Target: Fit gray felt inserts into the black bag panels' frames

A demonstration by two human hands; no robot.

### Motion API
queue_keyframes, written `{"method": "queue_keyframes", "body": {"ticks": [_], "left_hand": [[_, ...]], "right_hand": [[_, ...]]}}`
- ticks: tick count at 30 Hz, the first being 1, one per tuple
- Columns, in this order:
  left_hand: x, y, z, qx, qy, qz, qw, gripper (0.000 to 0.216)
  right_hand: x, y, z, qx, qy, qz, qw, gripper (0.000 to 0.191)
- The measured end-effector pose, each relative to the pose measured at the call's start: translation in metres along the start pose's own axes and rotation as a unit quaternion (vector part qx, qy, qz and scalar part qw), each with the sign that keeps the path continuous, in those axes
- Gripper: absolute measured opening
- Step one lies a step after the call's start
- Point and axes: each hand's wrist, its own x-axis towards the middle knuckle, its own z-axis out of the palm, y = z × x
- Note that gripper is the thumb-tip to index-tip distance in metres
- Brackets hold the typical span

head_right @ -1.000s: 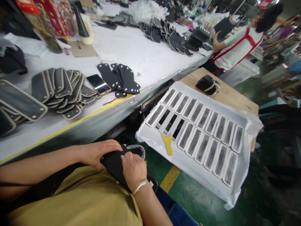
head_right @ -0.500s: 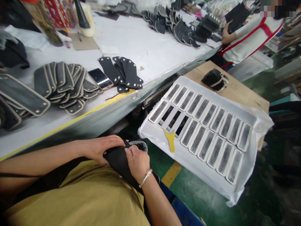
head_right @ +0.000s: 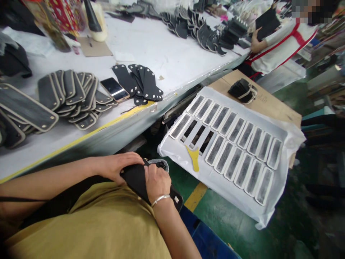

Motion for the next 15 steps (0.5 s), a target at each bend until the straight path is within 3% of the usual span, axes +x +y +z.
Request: {"method": "queue_keyframes", "body": {"ticks": [4, 8, 15], "left_hand": [[0.000, -0.002, 0.000, -0.005, 0.002, -0.001, 1.000, 0.077], [-0.003, -0.007, 0.006, -0.008, 0.011, -0.002, 1.000, 0.082], [-0.007, -0.012, 0.015, 0.004, 0.029, -0.005, 1.000, 0.091]], "right_hand": [[0.002, 0.000, 0.001, -0.003, 0.000, 0.009, 1.000, 0.038], [0.003, 0.005, -0.010, 0.067, -0.036, 0.019, 0.997, 0.033], [0.001, 0.022, -0.025, 0.069, -0.098, -0.058, 0.991, 0.035]]}}
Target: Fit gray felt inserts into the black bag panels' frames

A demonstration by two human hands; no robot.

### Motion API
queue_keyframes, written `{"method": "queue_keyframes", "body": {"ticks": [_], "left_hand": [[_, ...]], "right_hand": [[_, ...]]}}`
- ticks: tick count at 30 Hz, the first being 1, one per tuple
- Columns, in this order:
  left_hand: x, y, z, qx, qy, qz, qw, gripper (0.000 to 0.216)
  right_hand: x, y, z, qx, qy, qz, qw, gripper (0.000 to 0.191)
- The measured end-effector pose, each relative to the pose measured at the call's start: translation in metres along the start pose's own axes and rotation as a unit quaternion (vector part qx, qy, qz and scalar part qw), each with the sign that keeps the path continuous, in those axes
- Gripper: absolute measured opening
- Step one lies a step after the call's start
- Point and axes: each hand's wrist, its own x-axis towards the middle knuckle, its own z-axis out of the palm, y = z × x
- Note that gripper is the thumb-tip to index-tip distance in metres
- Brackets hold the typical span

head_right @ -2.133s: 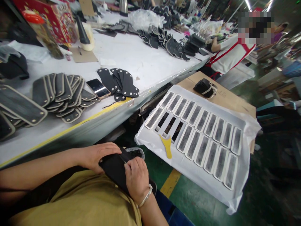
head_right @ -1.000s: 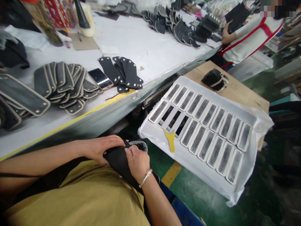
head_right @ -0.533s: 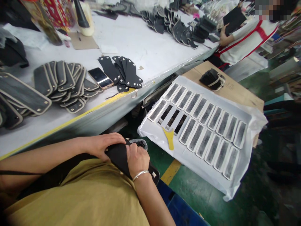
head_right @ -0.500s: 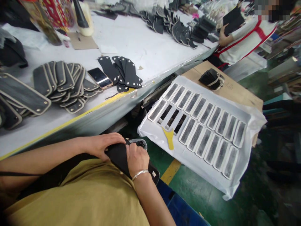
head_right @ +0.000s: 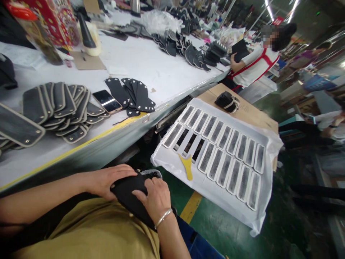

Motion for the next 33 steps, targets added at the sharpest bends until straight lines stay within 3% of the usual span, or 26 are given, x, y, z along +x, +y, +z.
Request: {"method": "queue_keyframes", "body": {"ticks": [5, 17, 24, 29, 33], "left_hand": [[0.002, -0.001, -0.002, 0.000, -0.006, -0.004, 1.000, 0.087], [0.004, 0.000, -0.003, 0.001, -0.008, -0.010, 1.000, 0.085], [0.007, 0.007, -0.010, 0.023, -0.040, -0.031, 0.998, 0.093], [0.008, 0.008, -0.008, 0.013, -0.029, -0.030, 0.999, 0.087], [0.009, 0.009, -0.008, 0.007, -0.032, -0.043, 0.999, 0.083]], "right_hand": [[0.002, 0.009, 0.010, 0.050, 0.026, -0.038, 0.998, 0.032], [0.004, 0.008, 0.017, 0.059, 0.043, -0.025, 0.997, 0.032], [-0.006, 0.009, 0.006, 0.006, 0.041, 0.102, 0.994, 0.040], [-0.022, 0.009, -0.004, 0.003, -0.039, 0.125, 0.991, 0.062], [-0.019, 0.012, -0.005, 0.028, -0.109, 0.122, 0.986, 0.054]]}}
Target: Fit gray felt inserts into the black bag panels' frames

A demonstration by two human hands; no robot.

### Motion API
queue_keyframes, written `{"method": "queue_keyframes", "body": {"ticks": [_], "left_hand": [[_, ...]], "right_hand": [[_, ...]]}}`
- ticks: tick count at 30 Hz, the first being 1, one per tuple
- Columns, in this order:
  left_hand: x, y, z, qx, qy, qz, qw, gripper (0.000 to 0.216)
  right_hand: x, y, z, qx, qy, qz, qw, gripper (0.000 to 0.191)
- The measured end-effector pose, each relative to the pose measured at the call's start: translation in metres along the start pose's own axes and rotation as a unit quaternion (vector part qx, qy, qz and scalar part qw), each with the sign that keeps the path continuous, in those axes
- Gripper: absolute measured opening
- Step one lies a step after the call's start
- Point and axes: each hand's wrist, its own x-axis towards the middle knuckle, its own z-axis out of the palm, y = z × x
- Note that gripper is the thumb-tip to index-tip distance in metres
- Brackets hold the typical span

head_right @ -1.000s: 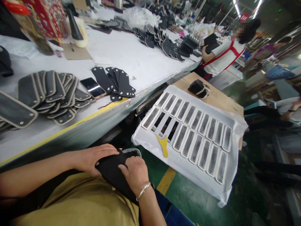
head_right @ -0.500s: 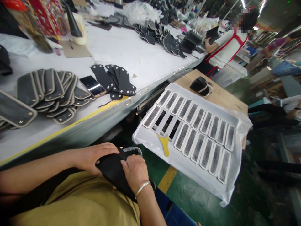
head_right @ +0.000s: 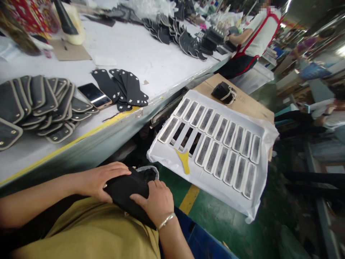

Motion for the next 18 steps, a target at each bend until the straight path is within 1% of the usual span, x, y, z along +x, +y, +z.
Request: {"method": "queue_keyframes", "body": {"ticks": [2, 6, 8, 12, 14, 15, 16, 18], "left_hand": [[0.000, 0.001, 0.000, -0.004, 0.000, -0.002, 1.000, 0.083], [0.001, 0.000, 0.000, -0.014, -0.002, 0.002, 1.000, 0.085], [-0.002, -0.003, 0.001, -0.025, -0.001, -0.008, 1.000, 0.089], [-0.019, -0.012, 0.006, -0.087, 0.036, -0.076, 0.993, 0.110], [-0.031, -0.017, 0.010, -0.138, 0.067, -0.102, 0.983, 0.119], [-0.036, -0.020, 0.014, -0.168, 0.083, -0.107, 0.976, 0.123], [-0.041, -0.022, 0.018, -0.196, 0.098, -0.108, 0.970, 0.125], [-0.046, -0.027, 0.028, -0.238, 0.124, -0.107, 0.957, 0.128]], "right_hand": [[0.004, 0.001, 0.000, 0.007, -0.014, 0.001, 1.000, 0.048], [0.008, 0.000, -0.001, 0.009, -0.018, -0.002, 1.000, 0.044], [0.008, -0.001, -0.002, 0.000, -0.019, -0.001, 1.000, 0.043], [0.006, -0.003, 0.000, -0.042, -0.011, 0.003, 0.999, 0.040], [0.005, -0.005, 0.004, -0.068, 0.025, 0.012, 0.997, 0.037], [0.005, -0.007, 0.007, -0.075, 0.050, 0.009, 0.996, 0.038], [0.006, -0.009, 0.010, -0.076, 0.074, -0.001, 0.994, 0.044], [0.008, -0.017, 0.014, -0.060, 0.098, -0.042, 0.993, 0.064]]}}
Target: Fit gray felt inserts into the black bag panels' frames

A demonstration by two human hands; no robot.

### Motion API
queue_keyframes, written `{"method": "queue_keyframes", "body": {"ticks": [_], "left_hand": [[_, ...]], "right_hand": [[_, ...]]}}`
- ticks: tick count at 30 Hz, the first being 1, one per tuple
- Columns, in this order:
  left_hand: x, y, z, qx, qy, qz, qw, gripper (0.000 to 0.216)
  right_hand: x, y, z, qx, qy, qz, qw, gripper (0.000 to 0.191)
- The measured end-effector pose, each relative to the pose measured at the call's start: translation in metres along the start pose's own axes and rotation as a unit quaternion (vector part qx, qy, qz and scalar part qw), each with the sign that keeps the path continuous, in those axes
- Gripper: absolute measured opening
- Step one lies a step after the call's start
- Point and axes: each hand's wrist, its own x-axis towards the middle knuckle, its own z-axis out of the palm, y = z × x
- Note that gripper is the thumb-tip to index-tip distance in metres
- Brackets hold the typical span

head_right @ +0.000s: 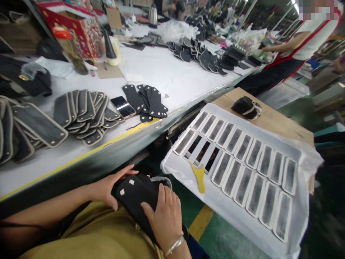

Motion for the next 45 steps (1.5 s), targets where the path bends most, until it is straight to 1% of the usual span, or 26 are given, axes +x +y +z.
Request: {"method": "queue_keyframes", "body": {"ticks": [2, 4, 6, 8, 12, 16, 19, 22, 23, 25, 27, 31, 35, 37, 40, 42, 45], "left_hand": [[-0.002, -0.008, 0.008, -0.021, 0.019, 0.000, 1.000, 0.128], [-0.002, -0.015, 0.015, -0.032, 0.042, -0.002, 0.999, 0.125], [-0.001, -0.017, 0.020, -0.044, 0.062, -0.003, 0.997, 0.122], [0.000, -0.017, 0.021, -0.054, 0.071, 0.002, 0.996, 0.115], [0.003, -0.013, 0.020, -0.080, 0.071, 0.014, 0.994, 0.100], [0.001, -0.013, 0.022, -0.095, 0.075, 0.023, 0.992, 0.093], [-0.003, -0.017, 0.029, -0.109, 0.090, 0.013, 0.990, 0.101], [-0.008, -0.018, 0.040, -0.145, 0.127, -0.007, 0.981, 0.109], [-0.009, -0.016, 0.043, -0.158, 0.140, -0.013, 0.977, 0.106], [-0.012, -0.011, 0.047, -0.179, 0.158, -0.023, 0.971, 0.094], [-0.013, -0.005, 0.049, -0.186, 0.164, -0.025, 0.968, 0.082], [-0.015, 0.002, 0.046, -0.192, 0.161, -0.020, 0.968, 0.078], [-0.018, 0.000, 0.040, -0.222, 0.139, -0.005, 0.965, 0.078], [-0.018, -0.001, 0.036, -0.254, 0.128, -0.009, 0.959, 0.068], [-0.017, 0.000, 0.029, -0.260, 0.126, -0.054, 0.956, 0.053], [-0.016, 0.001, 0.023, -0.244, 0.110, -0.073, 0.961, 0.052], [-0.014, 0.004, 0.012, -0.249, 0.058, -0.061, 0.965, 0.056]], "right_hand": [[0.005, -0.010, 0.002, 0.031, -0.011, -0.031, 0.999, 0.080], [0.012, -0.019, 0.001, 0.051, -0.045, -0.029, 0.997, 0.085], [0.020, -0.026, -0.002, 0.063, -0.085, -0.009, 0.994, 0.080], [0.027, -0.028, -0.007, 0.070, -0.119, 0.011, 0.990, 0.069], [0.036, -0.031, -0.013, 0.071, -0.158, 0.028, 0.985, 0.048], [0.042, -0.035, -0.013, 0.062, -0.164, 0.021, 0.984, 0.039], [0.044, -0.036, -0.009, 0.057, -0.163, 0.017, 0.985, 0.039], [0.043, -0.036, -0.006, 0.049, -0.161, 0.015, 0.986, 0.043], [0.043, -0.036, -0.004, 0.044, -0.157, 0.014, 0.987, 0.045], [0.041, -0.036, -0.001, 0.038, -0.145, 0.009, 0.989, 0.048], [0.040, -0.037, 0.002, 0.033, -0.132, 0.000, 0.991, 0.051], [0.041, -0.043, 0.005, 0.018, -0.109, -0.016, 0.994, 0.057], [0.043, -0.050, 0.003, 0.001, -0.103, -0.018, 0.994, 0.059], [0.043, -0.052, 0.002, -0.002, -0.105, -0.017, 0.994, 0.058], [0.044, -0.053, 0.001, 0.000, -0.114, -0.014, 0.993, 0.056], [0.045, -0.053, 0.002, 0.002, -0.120, -0.015, 0.993, 0.056], [0.046, -0.052, 0.004, 0.011, -0.124, -0.022, 0.992, 0.058]]}}
